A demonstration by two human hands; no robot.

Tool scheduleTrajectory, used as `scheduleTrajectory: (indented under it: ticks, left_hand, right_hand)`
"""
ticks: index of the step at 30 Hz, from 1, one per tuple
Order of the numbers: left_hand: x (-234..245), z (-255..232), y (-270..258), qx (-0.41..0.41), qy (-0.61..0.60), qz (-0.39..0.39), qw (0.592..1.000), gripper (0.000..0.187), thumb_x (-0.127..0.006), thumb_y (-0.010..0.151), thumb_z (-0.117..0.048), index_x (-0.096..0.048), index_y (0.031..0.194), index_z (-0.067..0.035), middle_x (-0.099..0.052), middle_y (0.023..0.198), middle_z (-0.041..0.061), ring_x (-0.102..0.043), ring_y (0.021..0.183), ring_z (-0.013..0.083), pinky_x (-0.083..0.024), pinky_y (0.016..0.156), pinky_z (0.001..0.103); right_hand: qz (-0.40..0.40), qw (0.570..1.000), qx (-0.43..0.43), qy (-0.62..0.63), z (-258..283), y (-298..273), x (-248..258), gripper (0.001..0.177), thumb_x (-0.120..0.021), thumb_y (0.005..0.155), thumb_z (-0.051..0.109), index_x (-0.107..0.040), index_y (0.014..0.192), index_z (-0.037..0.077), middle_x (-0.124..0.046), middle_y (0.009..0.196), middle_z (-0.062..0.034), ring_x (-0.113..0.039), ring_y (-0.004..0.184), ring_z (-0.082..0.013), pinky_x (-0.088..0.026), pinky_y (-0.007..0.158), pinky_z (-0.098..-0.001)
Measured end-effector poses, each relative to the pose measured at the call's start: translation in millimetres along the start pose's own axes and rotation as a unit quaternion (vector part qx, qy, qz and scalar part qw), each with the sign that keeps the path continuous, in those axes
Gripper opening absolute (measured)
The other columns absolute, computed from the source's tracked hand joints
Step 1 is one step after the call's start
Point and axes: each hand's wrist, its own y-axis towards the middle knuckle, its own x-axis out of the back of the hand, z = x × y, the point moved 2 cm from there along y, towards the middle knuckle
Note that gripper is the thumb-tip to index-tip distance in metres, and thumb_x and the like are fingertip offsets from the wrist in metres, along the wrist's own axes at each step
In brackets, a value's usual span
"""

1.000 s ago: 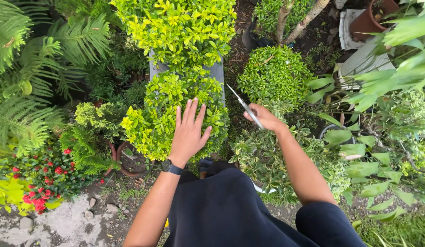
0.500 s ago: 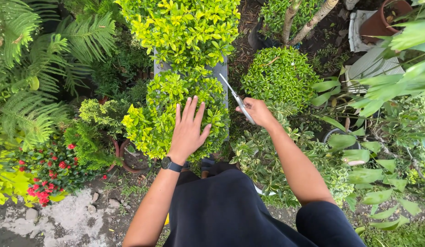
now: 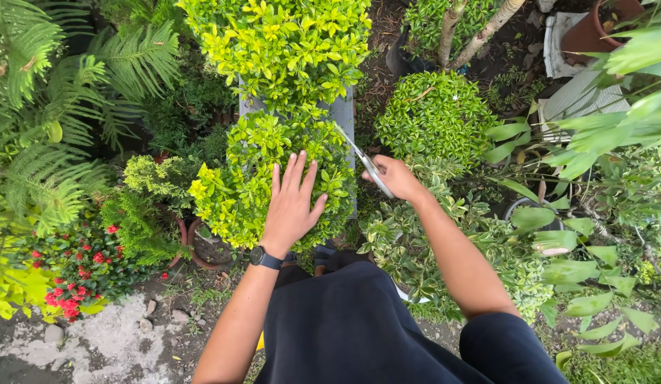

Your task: The person trims a small, bright green potted plant using hand shears. They hold the plant steady with one hand while cutting the leaves and branches with the other. The person occasionally moves the plant to access different sides for trimming.

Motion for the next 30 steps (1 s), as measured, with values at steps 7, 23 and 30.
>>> scheduleTrajectory:
  ticks: [7, 23, 30]
  left_hand:
    - [-1, 0, 0, -0.001, 0.002, 0.007, 1.000, 0.068, -0.066, 0.095, -0.034, -0.046, 0.150, 0.001, -0.033, 0.161, 0.024, -0.027, 0.153, 0.0384, -0.015, 0.124, 0.059]
    - [-2, -3, 0, 0.000, 0.008, 0.011, 1.000, 0.068, -0.068, 0.094, -0.033, -0.046, 0.150, 0.000, -0.034, 0.161, 0.024, -0.027, 0.152, 0.0389, -0.015, 0.125, 0.059]
    - [-1, -1, -3, 0.004, 0.004, 0.004, 1.000, 0.069, -0.067, 0.094, -0.032, -0.045, 0.150, 0.001, -0.034, 0.161, 0.024, -0.027, 0.153, 0.0387, -0.015, 0.125, 0.059]
  right_hand:
    - [-0.022, 0.986, 0.001, 0.164, -17, -2, -5, 0.030, -0.061, 0.099, 0.037, -0.061, 0.103, 0.008, -0.069, 0.090, -0.0058, -0.061, 0.063, -0.0105, -0.052, 0.055, -0.0282]
    - [0.084, 0.992, -0.050, 0.086, -74, 4, -46, 0.050, -0.058, 0.094, 0.063, -0.060, 0.098, 0.013, -0.058, 0.080, 0.0016, -0.053, 0.067, -0.0102, -0.048, 0.059, -0.0291]
    - [0.064, 0.991, -0.074, 0.093, -76, 8, -35, 0.040, -0.070, 0.097, 0.044, -0.069, 0.092, 0.005, -0.067, 0.077, -0.0067, -0.054, 0.051, -0.0102, -0.045, 0.045, -0.0259]
